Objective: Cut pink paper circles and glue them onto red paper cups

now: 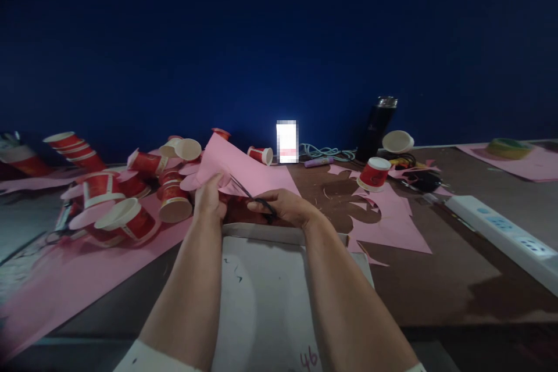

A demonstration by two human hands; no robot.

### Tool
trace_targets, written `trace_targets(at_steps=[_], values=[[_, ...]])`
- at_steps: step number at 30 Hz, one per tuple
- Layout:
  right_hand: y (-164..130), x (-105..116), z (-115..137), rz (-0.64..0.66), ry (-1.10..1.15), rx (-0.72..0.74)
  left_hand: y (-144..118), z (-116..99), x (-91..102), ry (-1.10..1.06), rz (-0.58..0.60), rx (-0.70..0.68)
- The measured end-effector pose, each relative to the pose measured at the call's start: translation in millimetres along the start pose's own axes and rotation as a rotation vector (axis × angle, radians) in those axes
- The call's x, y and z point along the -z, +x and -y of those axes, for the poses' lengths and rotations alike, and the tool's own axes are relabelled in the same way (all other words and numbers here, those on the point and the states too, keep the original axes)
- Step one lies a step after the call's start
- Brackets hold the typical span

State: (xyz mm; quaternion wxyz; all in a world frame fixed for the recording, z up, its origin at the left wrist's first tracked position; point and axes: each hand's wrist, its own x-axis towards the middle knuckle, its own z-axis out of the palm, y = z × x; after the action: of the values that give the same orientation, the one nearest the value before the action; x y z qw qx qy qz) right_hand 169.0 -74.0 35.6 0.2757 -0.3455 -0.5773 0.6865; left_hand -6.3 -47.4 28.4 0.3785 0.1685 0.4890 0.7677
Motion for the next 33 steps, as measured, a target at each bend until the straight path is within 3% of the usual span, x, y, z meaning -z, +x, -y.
trace_targets(at_steps=[8,13,20,26,33], values=[[1.8,-1.2,-1.1,0.035,-0.043,0.022,0.6,-2.5,0.8,0.017,0.016,0.087],[6.9,0.7,-3.8,-0.022,-0.022,0.049,-8.6,-5.8,-1.7,-0.026,0.074,0.08],[12.1,-1.9,-3.8,-0.126,0.006,0.099,-16.4,-4.8,-3.6,0.096,0.098,0.145],[15.2,-7.9,-3.2,-0.164,0.008,0.045,-20.4,-5.4,-4.8,0.074,0.145,0.143],[22.2,-7.3,-8.7,-0.208,-0.033,0.165,-20.8,-2.4,-3.9,0.02,0.23,0.211]])
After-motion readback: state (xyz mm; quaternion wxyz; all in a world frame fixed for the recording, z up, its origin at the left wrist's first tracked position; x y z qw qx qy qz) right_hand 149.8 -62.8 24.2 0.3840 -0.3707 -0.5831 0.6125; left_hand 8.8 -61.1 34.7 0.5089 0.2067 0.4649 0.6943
